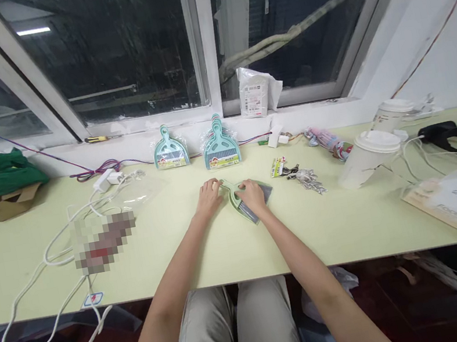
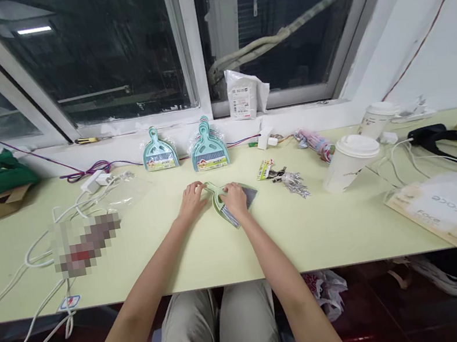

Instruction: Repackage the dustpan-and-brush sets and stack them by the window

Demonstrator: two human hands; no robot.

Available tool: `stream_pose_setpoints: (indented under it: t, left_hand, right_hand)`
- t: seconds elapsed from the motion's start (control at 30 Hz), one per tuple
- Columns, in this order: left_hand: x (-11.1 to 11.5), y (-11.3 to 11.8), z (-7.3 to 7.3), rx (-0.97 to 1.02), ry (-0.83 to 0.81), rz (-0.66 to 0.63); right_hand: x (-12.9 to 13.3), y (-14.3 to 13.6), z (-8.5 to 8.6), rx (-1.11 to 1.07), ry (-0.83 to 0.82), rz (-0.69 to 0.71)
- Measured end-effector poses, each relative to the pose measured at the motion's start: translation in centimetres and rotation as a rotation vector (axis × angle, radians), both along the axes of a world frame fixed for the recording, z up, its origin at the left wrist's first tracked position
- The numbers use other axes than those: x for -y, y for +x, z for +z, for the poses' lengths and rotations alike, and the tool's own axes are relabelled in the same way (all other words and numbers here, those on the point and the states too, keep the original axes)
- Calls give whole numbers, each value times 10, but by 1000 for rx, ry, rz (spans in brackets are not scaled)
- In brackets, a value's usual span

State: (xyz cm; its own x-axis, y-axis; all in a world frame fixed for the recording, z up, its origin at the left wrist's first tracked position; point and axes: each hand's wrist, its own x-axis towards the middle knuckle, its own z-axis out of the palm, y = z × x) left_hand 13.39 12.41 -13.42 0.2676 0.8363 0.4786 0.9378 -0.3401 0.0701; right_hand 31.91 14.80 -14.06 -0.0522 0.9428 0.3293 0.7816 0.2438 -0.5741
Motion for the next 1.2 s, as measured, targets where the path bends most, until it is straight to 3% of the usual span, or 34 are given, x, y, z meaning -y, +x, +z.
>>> stream_pose_setpoints:
  t: [0.13, 0.27, 0.53, 0.7, 0.77, 0.83, 0.87, 0.93, 1.0, 1.03, 1.2]
  left_hand:
    - [-16, 7, -1, -222, 75, -104]
    - [-24, 17, 1, -386, 18, -219]
    - [-26, 19, -3, -213, -193, -230]
    - [-18, 22, -3, 180, -171, -175]
    - [-13, 26, -4, 487, -85, -62]
    - [-10, 32, -7, 851, -101, 29]
    - [-9, 35, -9, 1012, -181, 14]
    - [-10, 42, -13, 1229, -416, -157]
    - [-13, 45, -17, 1338, -581, -344]
    - [-14, 44, -18, 1391, -602, -377]
    - [-16, 14, -14, 1623, -611, -91]
  right_hand:
    - [-7, -1, -6, -7, 29, 43]
    - [-13, -7, -14, 14, 51, 118]
    - [-16, -10, -16, 62, 32, 119]
    - [-9, -12, -7, 36, -59, 59]
    - [-6, -12, -4, -38, -75, -15]
    - [-5, -12, 0, -135, -25, -92]
    - [-6, -11, 2, -185, 15, -115]
    - [-9, -9, 6, -260, 80, -96]
    - [-13, -2, 8, -290, 116, -45]
    - [-15, 4, 8, -283, 132, -38]
    - [-24, 51, -5, 26, 158, -253]
